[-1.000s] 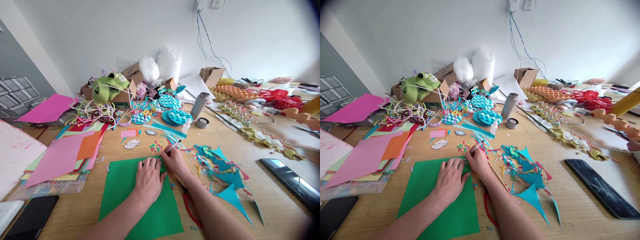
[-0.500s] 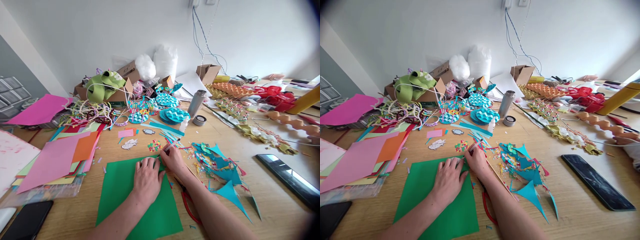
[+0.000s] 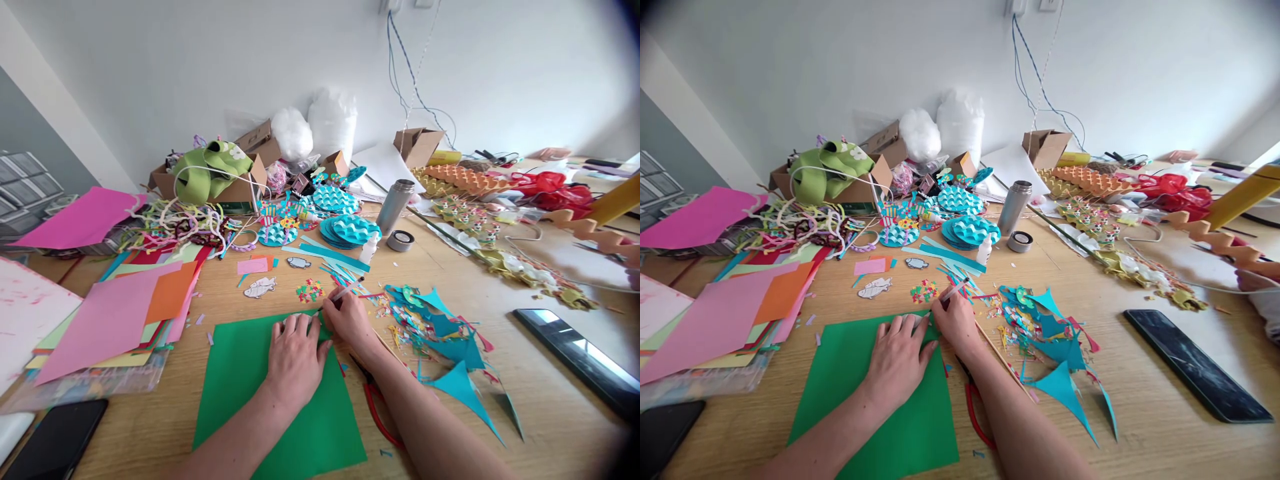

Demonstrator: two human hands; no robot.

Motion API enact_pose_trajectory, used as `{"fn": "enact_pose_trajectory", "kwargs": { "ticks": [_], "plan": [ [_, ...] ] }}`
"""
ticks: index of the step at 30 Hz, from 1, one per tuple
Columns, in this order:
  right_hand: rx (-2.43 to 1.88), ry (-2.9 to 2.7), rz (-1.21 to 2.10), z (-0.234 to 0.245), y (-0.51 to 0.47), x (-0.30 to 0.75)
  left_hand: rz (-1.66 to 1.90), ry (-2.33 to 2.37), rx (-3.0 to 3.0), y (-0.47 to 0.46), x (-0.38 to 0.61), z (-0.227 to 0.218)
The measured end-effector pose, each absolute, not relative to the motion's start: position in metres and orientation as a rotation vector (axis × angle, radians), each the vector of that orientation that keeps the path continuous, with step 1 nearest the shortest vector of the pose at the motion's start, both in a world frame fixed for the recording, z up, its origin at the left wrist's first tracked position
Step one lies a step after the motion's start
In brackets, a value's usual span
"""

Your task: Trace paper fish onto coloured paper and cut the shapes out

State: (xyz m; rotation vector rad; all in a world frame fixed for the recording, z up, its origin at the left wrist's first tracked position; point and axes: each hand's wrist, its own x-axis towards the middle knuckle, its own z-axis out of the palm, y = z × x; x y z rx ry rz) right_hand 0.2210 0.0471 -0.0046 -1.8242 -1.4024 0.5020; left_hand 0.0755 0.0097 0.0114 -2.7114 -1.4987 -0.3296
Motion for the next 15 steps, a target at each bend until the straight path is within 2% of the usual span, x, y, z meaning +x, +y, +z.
{"fn": "enact_pose_trajectory", "kwargs": {
  "ticks": [15],
  "plan": [
    [-1.810,-1.395,0.498,-0.0030,0.0457,0.2210,-0.337,-1.504,-2.719,0.0094,0.0744,0.0127]
  ]
}}
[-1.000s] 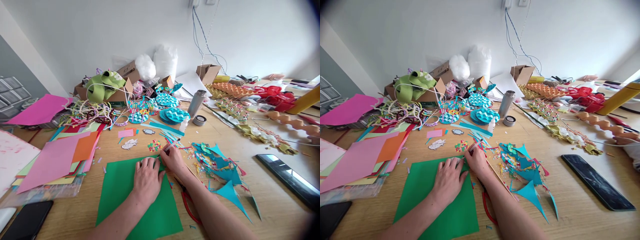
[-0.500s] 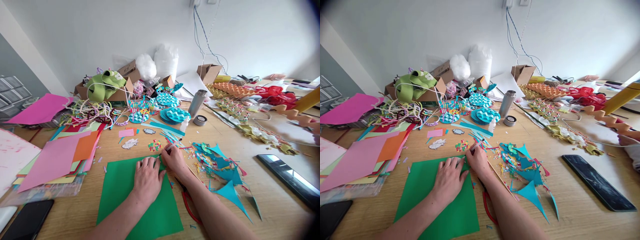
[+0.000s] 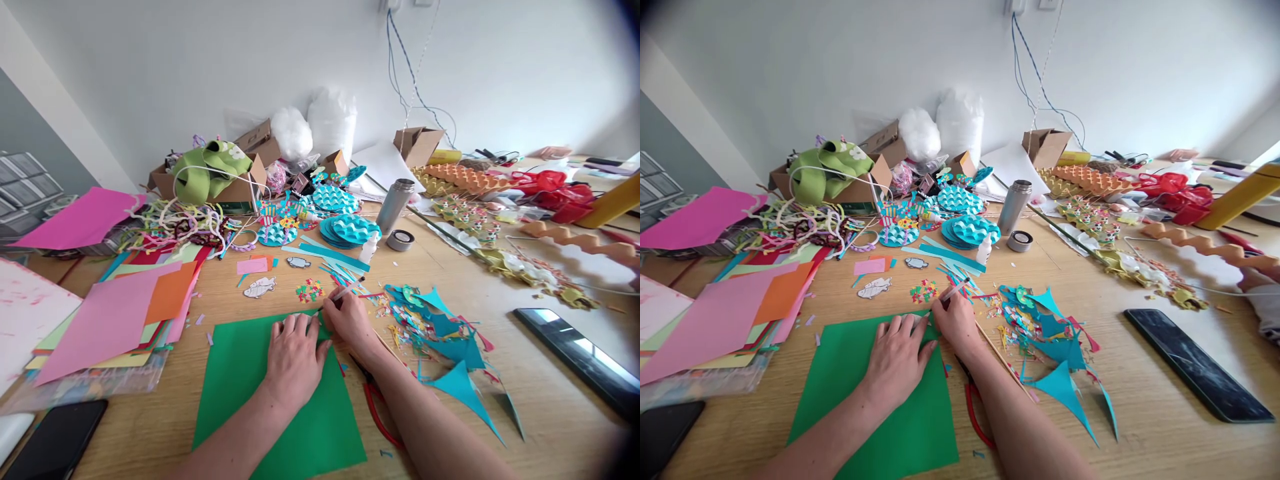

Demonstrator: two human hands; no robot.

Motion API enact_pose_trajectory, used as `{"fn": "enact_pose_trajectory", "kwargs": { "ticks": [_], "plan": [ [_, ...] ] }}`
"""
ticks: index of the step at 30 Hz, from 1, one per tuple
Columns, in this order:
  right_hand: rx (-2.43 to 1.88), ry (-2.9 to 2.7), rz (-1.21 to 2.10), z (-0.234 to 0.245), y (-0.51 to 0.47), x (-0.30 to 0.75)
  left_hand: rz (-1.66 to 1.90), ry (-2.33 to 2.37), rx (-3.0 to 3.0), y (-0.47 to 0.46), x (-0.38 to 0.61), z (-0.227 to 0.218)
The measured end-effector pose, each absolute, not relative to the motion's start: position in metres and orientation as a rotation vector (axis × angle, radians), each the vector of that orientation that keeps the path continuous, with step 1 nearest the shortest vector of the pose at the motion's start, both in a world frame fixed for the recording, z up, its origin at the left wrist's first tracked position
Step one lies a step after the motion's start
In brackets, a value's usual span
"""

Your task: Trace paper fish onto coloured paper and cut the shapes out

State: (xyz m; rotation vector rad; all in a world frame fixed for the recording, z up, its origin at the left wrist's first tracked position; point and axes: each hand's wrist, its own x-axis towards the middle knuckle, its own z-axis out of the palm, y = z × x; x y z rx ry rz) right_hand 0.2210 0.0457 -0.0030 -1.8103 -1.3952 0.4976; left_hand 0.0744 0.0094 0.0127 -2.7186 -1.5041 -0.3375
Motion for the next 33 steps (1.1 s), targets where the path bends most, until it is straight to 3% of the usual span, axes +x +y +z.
{"fn": "enact_pose_trajectory", "kwargs": {
  "ticks": [33],
  "plan": [
    [-1.817,-1.389,0.452,-0.0032,0.0451,0.2227,-0.335,-1.496,-2.731,0.0101,0.0730,0.0135]
  ]
}}
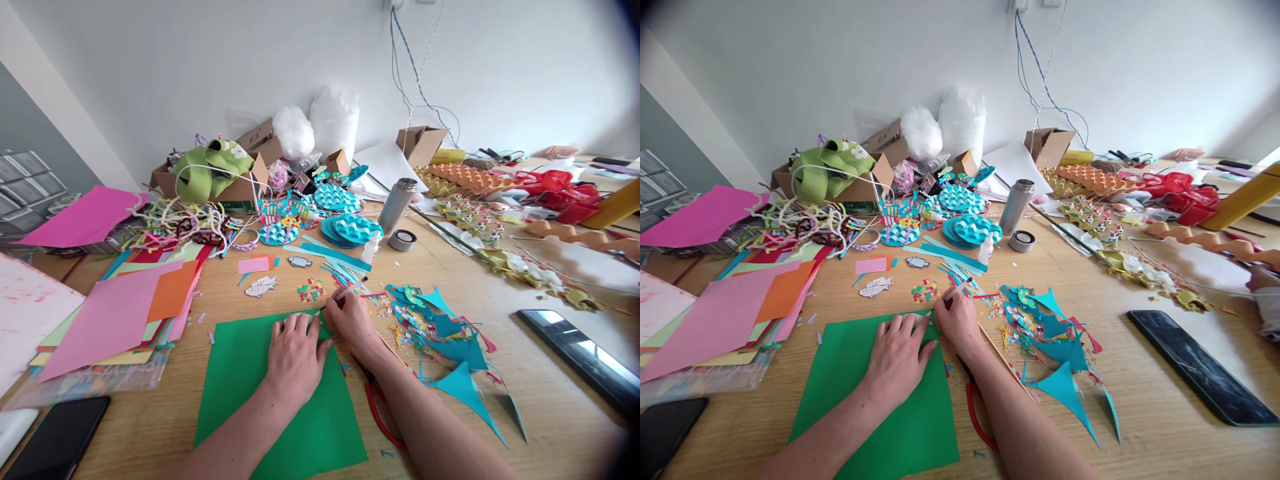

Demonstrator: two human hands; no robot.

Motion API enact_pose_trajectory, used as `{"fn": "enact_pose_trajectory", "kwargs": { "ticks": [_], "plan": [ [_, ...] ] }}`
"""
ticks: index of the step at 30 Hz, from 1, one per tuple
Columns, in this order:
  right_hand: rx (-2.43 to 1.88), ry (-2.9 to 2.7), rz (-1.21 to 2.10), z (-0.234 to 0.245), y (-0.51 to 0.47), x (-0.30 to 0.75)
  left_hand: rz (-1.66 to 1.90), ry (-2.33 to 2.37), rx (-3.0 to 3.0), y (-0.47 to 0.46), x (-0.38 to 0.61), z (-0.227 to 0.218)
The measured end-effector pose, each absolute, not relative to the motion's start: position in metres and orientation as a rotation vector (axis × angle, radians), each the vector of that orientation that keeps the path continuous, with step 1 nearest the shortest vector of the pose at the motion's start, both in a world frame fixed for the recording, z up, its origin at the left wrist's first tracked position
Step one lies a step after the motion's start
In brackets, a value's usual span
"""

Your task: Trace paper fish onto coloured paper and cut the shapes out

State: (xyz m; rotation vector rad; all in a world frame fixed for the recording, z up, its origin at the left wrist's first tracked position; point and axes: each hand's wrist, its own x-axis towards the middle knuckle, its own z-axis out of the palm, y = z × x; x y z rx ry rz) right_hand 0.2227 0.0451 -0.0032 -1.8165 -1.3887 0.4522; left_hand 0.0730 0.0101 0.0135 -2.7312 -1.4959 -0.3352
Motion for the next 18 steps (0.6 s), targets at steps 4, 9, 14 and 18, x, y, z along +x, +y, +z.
{"fn": "enact_pose_trajectory", "kwargs": {
  "ticks": [4,9,14,18],
  "plan": [
    [-1.823,-1.400,0.460,-0.0021,0.0444,0.2225,-0.334,-1.500,-2.725,0.0100,0.0735,0.0136],
    [-1.823,-1.402,0.459,-0.0029,0.0438,0.2227,-0.334,-1.507,-2.740,0.0105,0.0726,0.0138],
    [-1.811,-1.411,0.461,-0.0038,0.0436,0.2232,-0.341,-1.489,-2.766,0.0117,0.0696,0.0150],
    [-1.811,-1.412,0.465,-0.0031,0.0433,0.2227,-0.342,-1.473,-2.769,0.0124,0.0682,0.0160]
  ]
}}
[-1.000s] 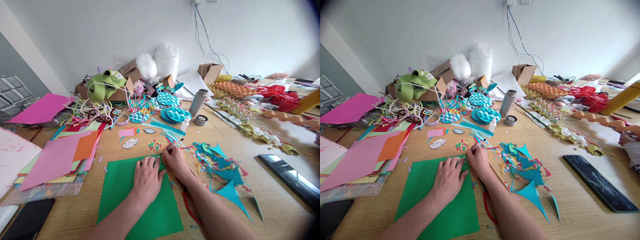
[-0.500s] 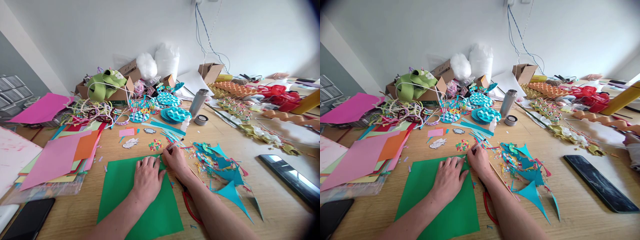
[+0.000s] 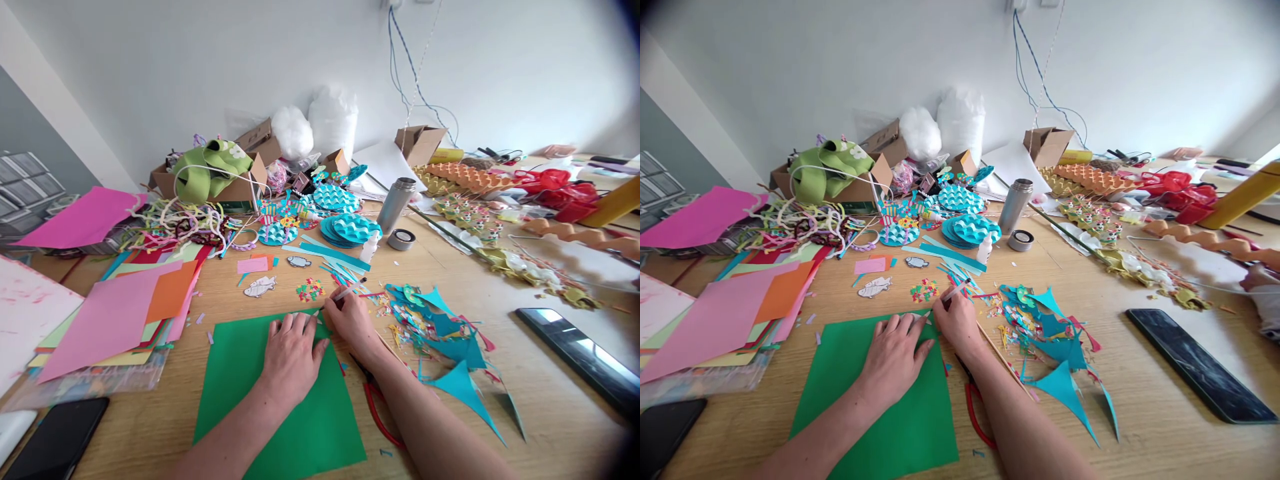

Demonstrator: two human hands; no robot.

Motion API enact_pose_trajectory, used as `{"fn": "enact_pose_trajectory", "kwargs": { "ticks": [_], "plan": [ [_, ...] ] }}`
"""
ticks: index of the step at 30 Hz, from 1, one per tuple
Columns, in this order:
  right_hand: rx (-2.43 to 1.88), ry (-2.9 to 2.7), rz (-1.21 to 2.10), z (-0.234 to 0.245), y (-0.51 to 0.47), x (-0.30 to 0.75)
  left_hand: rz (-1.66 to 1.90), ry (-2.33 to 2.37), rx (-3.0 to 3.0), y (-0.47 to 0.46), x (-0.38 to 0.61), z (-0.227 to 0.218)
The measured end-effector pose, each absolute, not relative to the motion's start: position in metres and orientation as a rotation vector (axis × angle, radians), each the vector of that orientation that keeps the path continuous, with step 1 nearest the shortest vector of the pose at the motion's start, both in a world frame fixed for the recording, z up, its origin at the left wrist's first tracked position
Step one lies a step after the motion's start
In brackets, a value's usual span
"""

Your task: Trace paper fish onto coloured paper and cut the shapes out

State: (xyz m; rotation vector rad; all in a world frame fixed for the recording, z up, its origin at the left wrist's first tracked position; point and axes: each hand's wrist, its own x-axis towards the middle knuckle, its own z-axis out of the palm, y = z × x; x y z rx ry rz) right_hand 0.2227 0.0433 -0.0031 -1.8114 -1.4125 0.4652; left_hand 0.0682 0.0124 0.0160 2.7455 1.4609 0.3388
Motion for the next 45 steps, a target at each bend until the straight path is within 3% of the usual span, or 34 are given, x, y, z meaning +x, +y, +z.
{"fn": "enact_pose_trajectory", "kwargs": {
  "ticks": [45],
  "plan": [
    [-1.760,-1.516,0.458,-0.0033,0.0367,0.2195,0.300,1.415,2.733,0.0142,0.0646,0.0150]
  ]
}}
